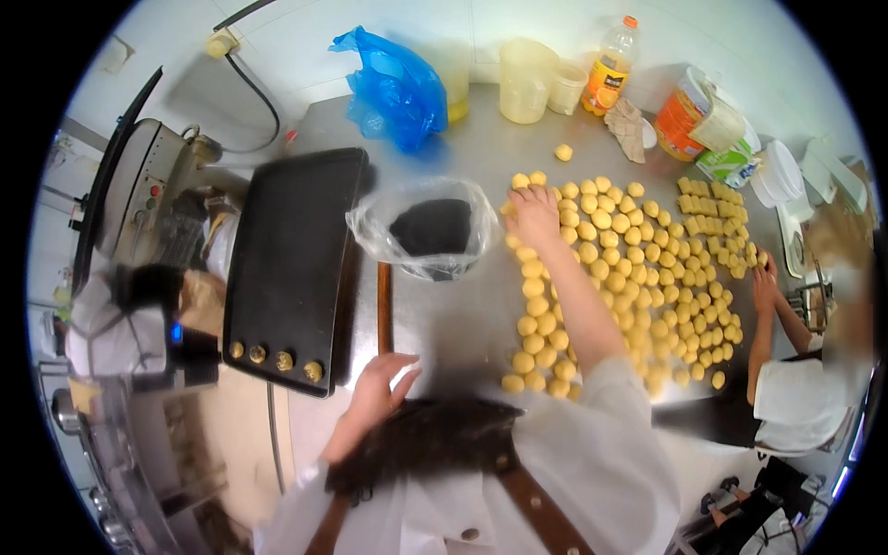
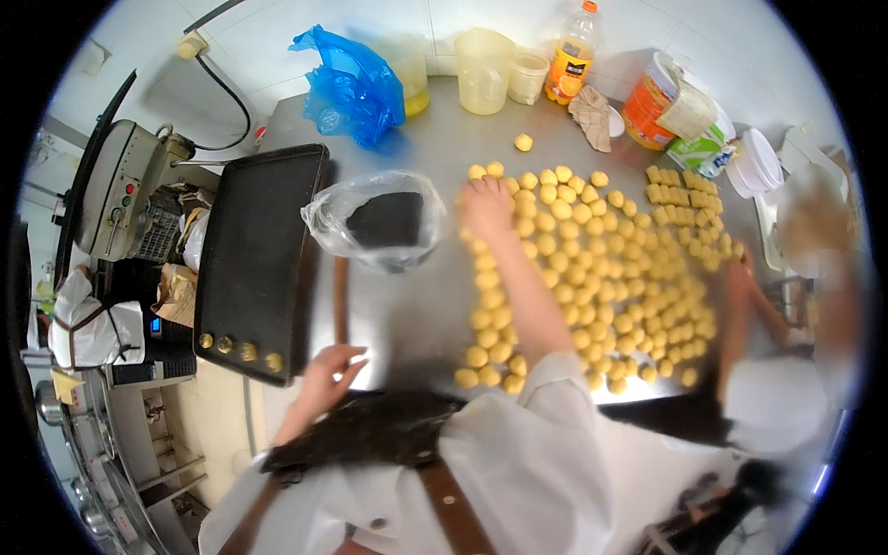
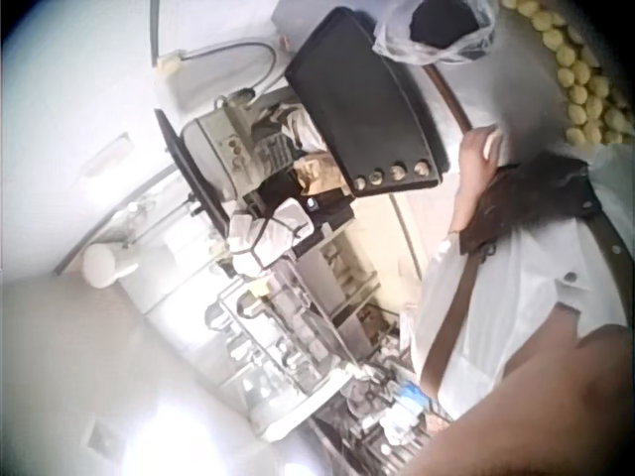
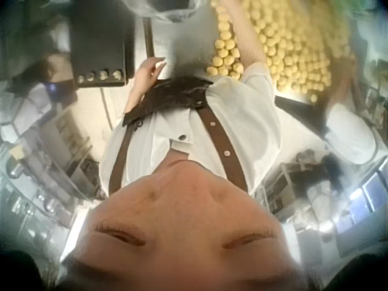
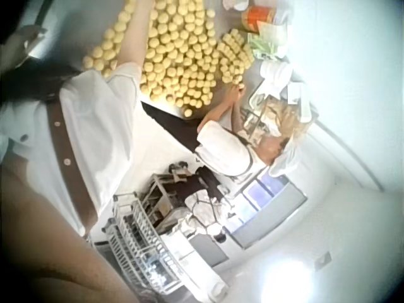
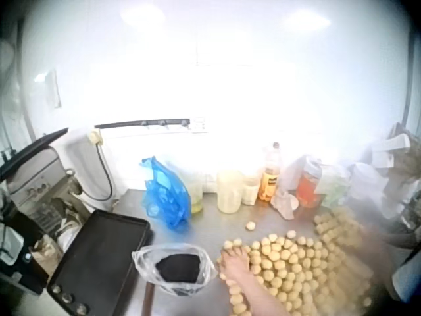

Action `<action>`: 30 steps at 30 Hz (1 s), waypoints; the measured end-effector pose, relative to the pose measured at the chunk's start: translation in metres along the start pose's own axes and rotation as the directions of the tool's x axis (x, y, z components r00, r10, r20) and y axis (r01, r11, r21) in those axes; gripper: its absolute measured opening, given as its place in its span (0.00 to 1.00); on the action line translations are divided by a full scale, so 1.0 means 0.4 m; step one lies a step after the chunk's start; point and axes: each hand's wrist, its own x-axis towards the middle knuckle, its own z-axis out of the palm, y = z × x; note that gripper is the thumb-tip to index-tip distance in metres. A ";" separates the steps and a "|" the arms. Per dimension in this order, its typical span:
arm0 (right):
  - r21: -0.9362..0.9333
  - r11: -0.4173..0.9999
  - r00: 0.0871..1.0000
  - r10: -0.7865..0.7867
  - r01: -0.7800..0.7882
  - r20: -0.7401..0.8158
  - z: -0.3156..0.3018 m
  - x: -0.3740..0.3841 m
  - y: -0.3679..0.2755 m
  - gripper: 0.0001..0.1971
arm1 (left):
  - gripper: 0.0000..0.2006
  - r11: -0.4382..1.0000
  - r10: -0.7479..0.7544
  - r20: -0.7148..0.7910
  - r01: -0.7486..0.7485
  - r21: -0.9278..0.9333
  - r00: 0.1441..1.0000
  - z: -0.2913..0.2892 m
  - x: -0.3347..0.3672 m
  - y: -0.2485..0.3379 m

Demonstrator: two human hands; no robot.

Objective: The person places black filling inside dough balls by hand, then places the filled pastries onto a baking tray. The person then uses a wooden tool to flatten the center of each pastry on the tray.

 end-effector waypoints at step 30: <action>0.925 -0.273 0.553 0.743 -0.264 0.377 -0.420 -0.696 0.052 0.26 | 0.15 0.912 0.046 0.281 -0.155 0.379 0.959 0.392 0.946 0.160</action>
